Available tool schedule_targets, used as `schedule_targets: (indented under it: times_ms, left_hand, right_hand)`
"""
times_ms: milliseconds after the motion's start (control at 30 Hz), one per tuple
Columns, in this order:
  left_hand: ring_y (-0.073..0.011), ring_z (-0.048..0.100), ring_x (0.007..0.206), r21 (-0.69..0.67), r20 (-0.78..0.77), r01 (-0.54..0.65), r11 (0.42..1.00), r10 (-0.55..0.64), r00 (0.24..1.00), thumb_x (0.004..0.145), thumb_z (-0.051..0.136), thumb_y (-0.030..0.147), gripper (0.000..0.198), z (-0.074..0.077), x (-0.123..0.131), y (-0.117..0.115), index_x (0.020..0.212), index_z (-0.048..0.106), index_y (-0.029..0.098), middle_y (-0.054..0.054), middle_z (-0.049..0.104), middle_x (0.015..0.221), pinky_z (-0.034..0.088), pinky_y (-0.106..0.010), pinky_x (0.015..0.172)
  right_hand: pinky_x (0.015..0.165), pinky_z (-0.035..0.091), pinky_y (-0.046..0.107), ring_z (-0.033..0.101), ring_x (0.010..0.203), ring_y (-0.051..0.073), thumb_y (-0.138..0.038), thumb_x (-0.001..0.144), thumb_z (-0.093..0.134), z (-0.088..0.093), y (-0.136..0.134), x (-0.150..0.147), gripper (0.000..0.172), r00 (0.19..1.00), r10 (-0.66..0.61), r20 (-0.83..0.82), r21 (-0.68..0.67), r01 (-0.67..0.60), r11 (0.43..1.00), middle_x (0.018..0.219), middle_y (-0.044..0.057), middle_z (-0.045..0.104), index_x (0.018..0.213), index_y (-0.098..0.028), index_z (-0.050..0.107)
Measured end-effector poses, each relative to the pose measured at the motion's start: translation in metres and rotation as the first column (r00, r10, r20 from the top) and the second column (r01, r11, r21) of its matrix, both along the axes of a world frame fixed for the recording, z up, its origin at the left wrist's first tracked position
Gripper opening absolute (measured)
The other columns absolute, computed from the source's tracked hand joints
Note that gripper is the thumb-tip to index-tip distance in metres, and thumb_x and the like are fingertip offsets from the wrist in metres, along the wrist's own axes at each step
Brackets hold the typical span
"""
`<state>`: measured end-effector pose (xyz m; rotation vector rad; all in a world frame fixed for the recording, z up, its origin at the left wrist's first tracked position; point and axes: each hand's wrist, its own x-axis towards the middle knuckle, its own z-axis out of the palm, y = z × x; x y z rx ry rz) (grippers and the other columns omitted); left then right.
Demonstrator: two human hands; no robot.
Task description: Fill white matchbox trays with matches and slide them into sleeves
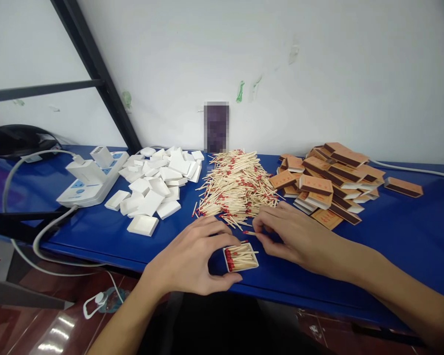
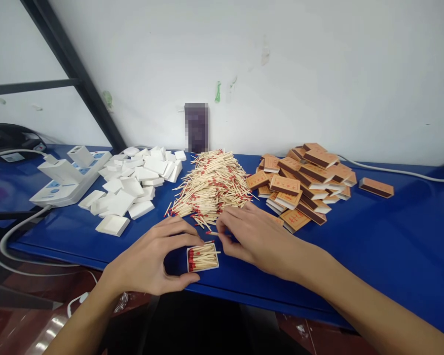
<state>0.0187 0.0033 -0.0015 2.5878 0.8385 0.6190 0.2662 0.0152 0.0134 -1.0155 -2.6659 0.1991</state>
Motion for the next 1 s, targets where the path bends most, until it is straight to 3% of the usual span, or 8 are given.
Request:
schedule_targets:
  times_ms: [100, 267, 533, 733, 1000]
  left_hand:
    - [-0.0218, 0.061, 0.096, 0.002, 0.000, -0.004, 1.000, 0.004, 1.000, 0.080, 0.072, 0.042, 0.039, 0.000, 0.001, 0.001, 0.110, 0.063, 0.018, -0.005, 0.066, 0.102, 0.044, -0.038, 0.097]
    - [-0.0192, 0.060, 0.089, 0.004, 0.012, 0.008, 1.000, -0.008, 1.000, 0.081, 0.070, 0.035, 0.028, 0.001, 0.001, -0.001, 0.101, 0.060, 0.018, -0.003, 0.066, 0.094, 0.043, -0.035, 0.092]
    - [-0.0181, 0.057, 0.086, 0.048, 0.030, 0.050, 0.998, -0.051, 0.998, 0.083, 0.071, 0.033, 0.021, -0.001, -0.001, 0.001, 0.091, 0.062, 0.016, -0.003, 0.065, 0.092, 0.042, -0.034, 0.086]
    - [-0.0171, 0.058, 0.089, 0.027, 0.037, 0.076, 0.997, -0.077, 0.996, 0.084, 0.070, 0.031, 0.015, 0.000, -0.002, 0.001, 0.087, 0.063, 0.018, -0.002, 0.065, 0.096, 0.042, -0.033, 0.088]
    - [-0.0168, 0.059, 0.089, -0.016, 0.029, 0.061, 0.998, -0.061, 0.998, 0.082, 0.071, 0.031, 0.020, 0.000, -0.001, 0.000, 0.094, 0.060, 0.019, -0.001, 0.065, 0.094, 0.042, -0.033, 0.090]
  right_hand:
    - [0.069, 0.035, 0.029, 0.052, 0.072, 0.016, -0.014, 0.090, 0.051, 0.003, -0.008, -0.008, 0.010, 0.993, 0.082, -0.081, -0.047, -0.086, 0.995, 0.079, -0.001, 0.059, 0.085, -0.021, 0.051]
    - [0.073, 0.036, 0.031, 0.051, 0.067, 0.014, -0.011, 0.090, 0.048, -0.006, -0.013, -0.019, 0.014, 0.979, 0.170, -0.113, 0.021, -0.168, 0.986, 0.075, -0.001, 0.059, 0.082, -0.020, 0.056]
    - [0.066, 0.034, 0.029, 0.050, 0.065, 0.014, -0.015, 0.091, 0.051, -0.005, -0.010, -0.010, 0.012, 0.972, 0.164, -0.167, 0.079, -0.153, 0.985, 0.071, 0.000, 0.056, 0.086, -0.017, 0.062]
    - [0.071, 0.036, 0.031, 0.052, 0.070, 0.015, -0.017, 0.093, 0.050, -0.012, -0.011, -0.011, 0.015, 0.979, 0.167, -0.120, 0.001, -0.168, 0.986, 0.076, 0.001, 0.057, 0.084, -0.018, 0.061]
    - [0.071, 0.035, 0.031, 0.052, 0.069, 0.014, -0.015, 0.092, 0.050, -0.012, -0.013, -0.013, 0.015, 0.971, 0.183, -0.156, -0.005, -0.186, 0.983, 0.075, 0.001, 0.057, 0.082, -0.018, 0.061]
